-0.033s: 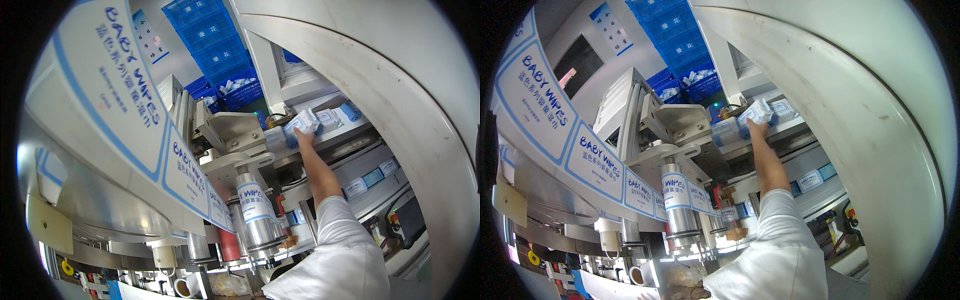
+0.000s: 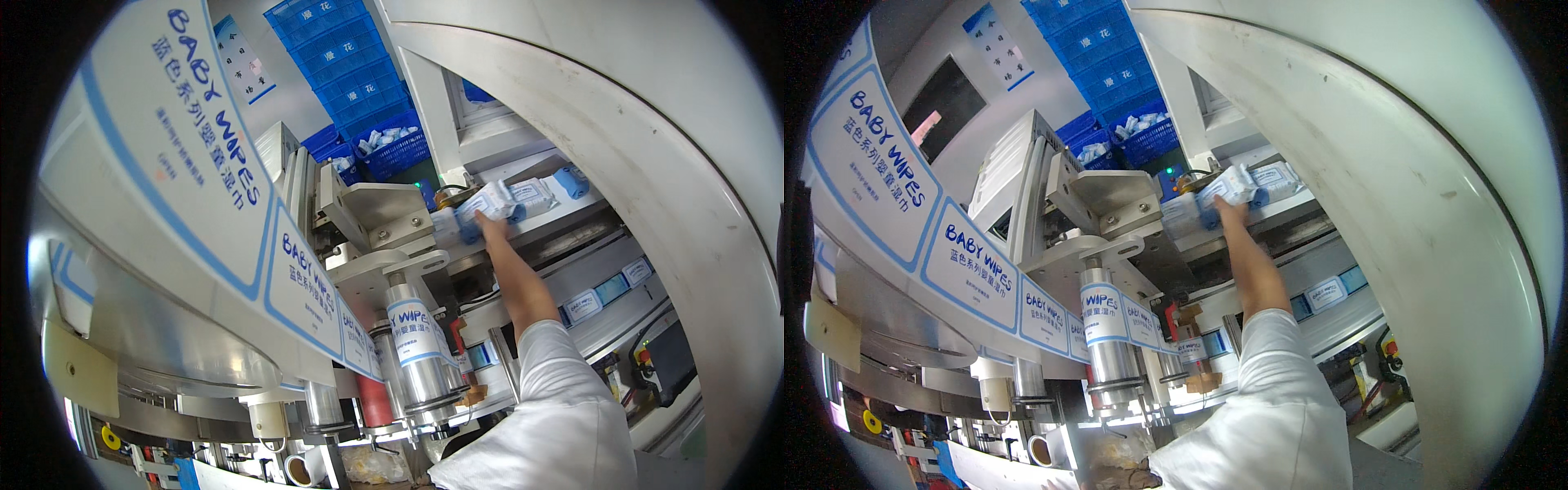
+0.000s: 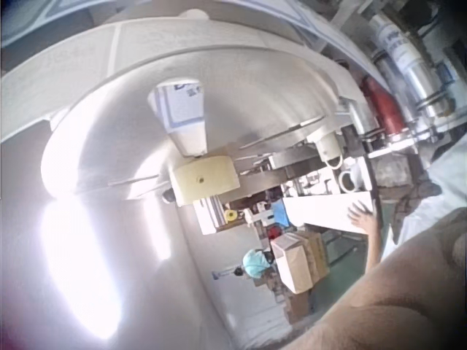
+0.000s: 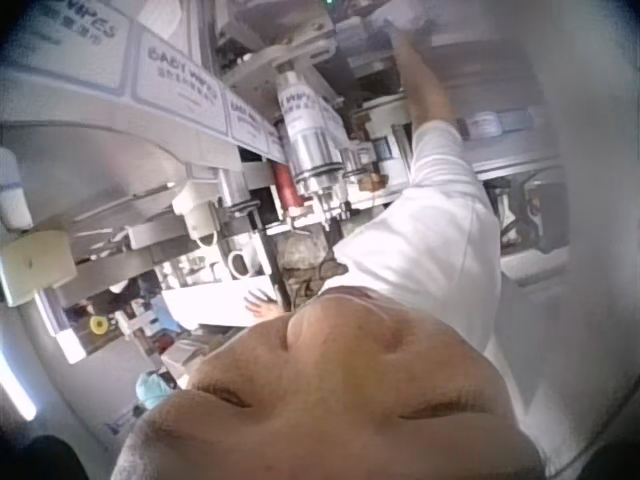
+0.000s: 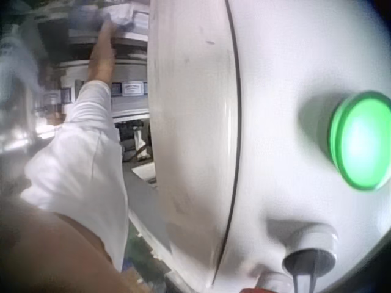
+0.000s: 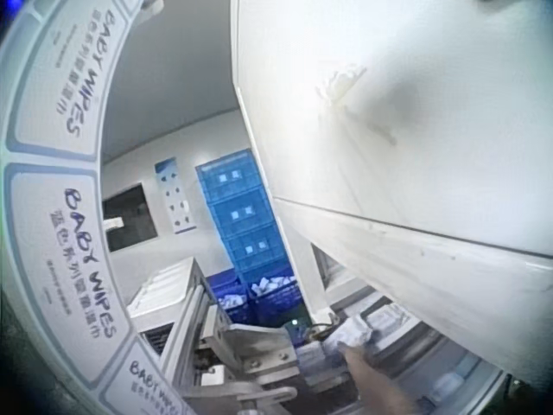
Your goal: The person moves stacks of plastic lids from a box into the vertical feeders of a packaging machine, handles individual packages of wet wipes from the machinery, and arranges them on a conveyor belt.
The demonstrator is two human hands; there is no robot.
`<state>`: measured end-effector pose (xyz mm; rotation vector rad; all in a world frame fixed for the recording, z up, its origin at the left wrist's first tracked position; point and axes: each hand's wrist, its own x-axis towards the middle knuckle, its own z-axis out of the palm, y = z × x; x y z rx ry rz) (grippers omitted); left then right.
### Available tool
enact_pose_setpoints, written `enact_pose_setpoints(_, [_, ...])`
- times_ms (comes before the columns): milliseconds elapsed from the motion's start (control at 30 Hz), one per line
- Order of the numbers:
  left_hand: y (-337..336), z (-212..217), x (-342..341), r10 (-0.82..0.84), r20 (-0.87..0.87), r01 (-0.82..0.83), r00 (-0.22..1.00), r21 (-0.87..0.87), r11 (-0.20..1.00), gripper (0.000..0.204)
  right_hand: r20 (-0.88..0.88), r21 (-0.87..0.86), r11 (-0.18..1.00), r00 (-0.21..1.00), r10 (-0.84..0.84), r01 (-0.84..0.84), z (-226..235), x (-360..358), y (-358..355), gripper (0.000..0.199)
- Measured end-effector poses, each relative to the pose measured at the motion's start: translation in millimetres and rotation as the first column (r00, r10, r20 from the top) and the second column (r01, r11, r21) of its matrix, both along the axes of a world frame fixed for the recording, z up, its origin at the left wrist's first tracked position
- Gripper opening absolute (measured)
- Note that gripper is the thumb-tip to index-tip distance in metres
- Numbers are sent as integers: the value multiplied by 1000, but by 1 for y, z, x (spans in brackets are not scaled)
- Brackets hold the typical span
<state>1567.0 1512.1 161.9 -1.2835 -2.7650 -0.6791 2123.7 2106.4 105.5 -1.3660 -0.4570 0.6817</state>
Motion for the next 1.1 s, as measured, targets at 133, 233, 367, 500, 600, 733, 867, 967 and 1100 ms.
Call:
enact_pose_setpoints(133, [-5,13,1,-148,-432,-58,890,-428,902,77,-405,-236,852,845,350,-467,-21,-17,16,38])
enact_pose_setpoints(233, [15,31,23,-239,-485,68,841,-343,937,77,-344,-376,749,833,433,-545,-33,-12,11,30])
enact_pose_setpoints(367, [-9,23,11,-216,-518,77,827,-276,958,80,-348,-336,695,769,536,-636,-5,-41,-28,15])
enact_pose_setpoints(500, [2,26,16,-192,-400,89,896,-260,961,84,-269,71,869,829,490,-490,29,-8,-71,8])
enact_pose_setpoints(600, [-4,13,6,-239,-463,123,853,-267,956,85,-287,409,904,923,256,-124,75,-13,-119,8])
enact_pose_setpoints(733, [-17,3,-10,-127,-283,125,951,-23,992,88,-360,646,741,929,84,183,164,-79,-247,7])
enact_pose_setpoints(867, [-29,1,-5,-406,-25,374,914,441,815,71,-34,776,622,978,207,-105,192,-174,-384,6])
enact_pose_setpoints(967, [-83,23,-4,-611,-32,562,791,435,704,61,170,707,549,861,480,-446,197,-281,-472,9])
enact_pose_setpoints(1100, [-177,27,-50,-681,-49,639,730,403,655,41,166,526,250,387,907,-813,190,-411,-550,11])
